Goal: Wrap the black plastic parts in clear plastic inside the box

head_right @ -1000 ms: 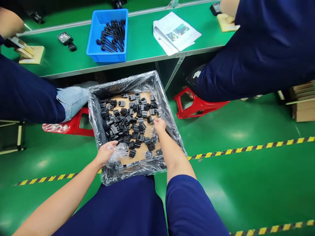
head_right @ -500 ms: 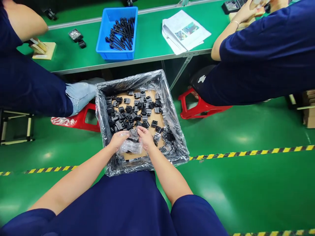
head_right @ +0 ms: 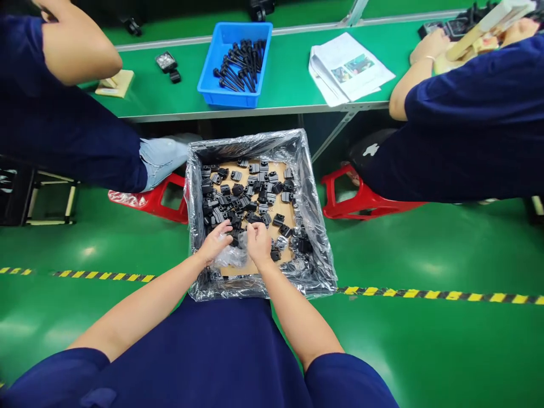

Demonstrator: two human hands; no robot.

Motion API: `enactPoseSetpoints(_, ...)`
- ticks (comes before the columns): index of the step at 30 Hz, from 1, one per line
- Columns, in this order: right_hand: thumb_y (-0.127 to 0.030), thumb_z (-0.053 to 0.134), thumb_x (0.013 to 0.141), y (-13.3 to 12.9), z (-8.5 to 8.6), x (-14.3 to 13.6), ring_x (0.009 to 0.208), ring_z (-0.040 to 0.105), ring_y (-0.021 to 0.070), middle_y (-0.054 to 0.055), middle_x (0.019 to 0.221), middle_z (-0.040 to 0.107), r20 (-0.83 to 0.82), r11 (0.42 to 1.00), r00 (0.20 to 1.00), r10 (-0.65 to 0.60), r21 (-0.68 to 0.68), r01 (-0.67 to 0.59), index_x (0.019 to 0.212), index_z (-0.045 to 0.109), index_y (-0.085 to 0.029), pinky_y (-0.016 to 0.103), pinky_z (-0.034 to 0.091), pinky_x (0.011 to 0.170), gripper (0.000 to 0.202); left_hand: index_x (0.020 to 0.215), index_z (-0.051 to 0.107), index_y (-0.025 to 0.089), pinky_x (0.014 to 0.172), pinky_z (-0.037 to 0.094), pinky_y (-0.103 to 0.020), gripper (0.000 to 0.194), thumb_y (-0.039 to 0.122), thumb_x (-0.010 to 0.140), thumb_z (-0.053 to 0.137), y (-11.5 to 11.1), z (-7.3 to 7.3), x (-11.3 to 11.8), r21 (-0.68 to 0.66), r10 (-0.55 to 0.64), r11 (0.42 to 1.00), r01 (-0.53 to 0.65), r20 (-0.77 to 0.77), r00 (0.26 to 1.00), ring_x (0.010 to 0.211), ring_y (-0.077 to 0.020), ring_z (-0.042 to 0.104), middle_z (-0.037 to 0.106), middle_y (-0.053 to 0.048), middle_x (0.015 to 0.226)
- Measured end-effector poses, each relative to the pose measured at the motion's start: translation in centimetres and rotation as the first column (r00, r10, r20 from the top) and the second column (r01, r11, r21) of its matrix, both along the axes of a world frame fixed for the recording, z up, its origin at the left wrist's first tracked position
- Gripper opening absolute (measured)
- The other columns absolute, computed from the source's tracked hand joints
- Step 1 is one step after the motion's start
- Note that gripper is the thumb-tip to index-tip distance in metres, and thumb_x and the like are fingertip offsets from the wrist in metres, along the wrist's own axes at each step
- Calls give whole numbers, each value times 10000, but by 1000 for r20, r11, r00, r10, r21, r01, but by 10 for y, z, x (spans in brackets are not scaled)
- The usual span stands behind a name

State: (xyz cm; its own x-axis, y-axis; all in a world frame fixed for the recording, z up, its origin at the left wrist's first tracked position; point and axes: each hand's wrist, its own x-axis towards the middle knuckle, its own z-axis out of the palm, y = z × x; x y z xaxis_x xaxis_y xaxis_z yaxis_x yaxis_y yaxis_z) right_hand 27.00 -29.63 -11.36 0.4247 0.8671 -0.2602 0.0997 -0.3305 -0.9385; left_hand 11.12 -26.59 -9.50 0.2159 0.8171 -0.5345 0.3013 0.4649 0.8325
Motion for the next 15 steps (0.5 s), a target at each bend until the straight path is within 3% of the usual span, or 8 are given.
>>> enactPoseSetpoints(2, -559, 571, 814, 3, 6, -7, 684, 518, 161, -13, 734, 561, -291, 998, 954, -67, -23, 63, 835, 547, -222, 304, 433, 682, 339, 1475, 379, 141, 1082, 378, -446, 1095, 430, 541, 873, -2, 6, 4, 56, -156, 986, 154, 38, 987, 1210, -289, 548, 545, -205, 1364)
enactPoseSetpoints(4, -571, 628, 772, 4, 15, -14, 694, 538, 156, -19, 755, 571, -609, 995, 787, -98, -46, 88, 879, 560, -232, 295, 459, 667, 362, 1460, 413, 171, 1112, 345, -447, 1130, 358, 465, 913, -4, 10, 7, 108, -286, 953, 282, 23, 958, 1225, -299, 541, 575, -169, 1347)
enactPoseSetpoints(7, -549, 692, 732, 1, 27, -22, 790, 583, 170, 3, 833, 615, -846, 999, 531, -52, -43, 30, 891, 612, -230, 305, 501, 728, 365, 1305, 593, 164, 1039, 429, -415, 744, 366, 624, 815, -4, 12, 7, 80, -271, 959, 272, -15, 962, 1102, -273, 620, 675, -118, 1218)
enactPoseSetpoints(9, -508, 721, 718, -4, 28, -26, 866, 593, 176, 21, 906, 636, -874, 999, 486, 14, -7, -40, 915, 648, -224, 309, 506, 787, 353, 1171, 675, 152, 972, 476, -374, 492, 338, 718, 715, -4, 11, 4, 35, -192, 981, 193, -28, 981, 1011, -243, 655, 720, -94, 1120)
enactPoseSetpoints(11, -463, 740, 705, -7, 21, -29, 941, 591, 182, 33, 1021, 641, -834, 995, 546, 80, 33, -95, 1011, 656, -236, 320, 501, 842, 390, 1108, 697, 164, 903, 503, -329, 395, 270, 729, 661, -6, 8, 2, -4, -85, 996, 85, -40, 996, 944, -213, 667, 739, -66, 1058)
enactPoseSetpoints(13, -418, 741, 700, -4, 4, -27, 1008, 577, 192, 46, 1147, 615, -685, 991, 719, 117, 36, -127, 1105, 634, -254, 339, 494, 886, 450, 1078, 697, 168, 802, 521, -297, 371, 220, 718, 618, -9, 3, 0, -63, 67, 995, -72, -82, 994, 852, -191, 673, 750, -52, 984)
enactPoseSetpoints(15, -369, 698, 734, 6, -19, -14, 1029, 570, 198, 72, 1222, 580, -404, 988, 907, 118, -41, -147, 1150, 615, -235, 358, 485, 924, 444, 997, 702, 154, 692, 517, -278, 315, 218, 706, 599, -12, -2, -4, -94, 158, 980, -175, -167, 973, 743, -180, 663, 747, -53, 871)
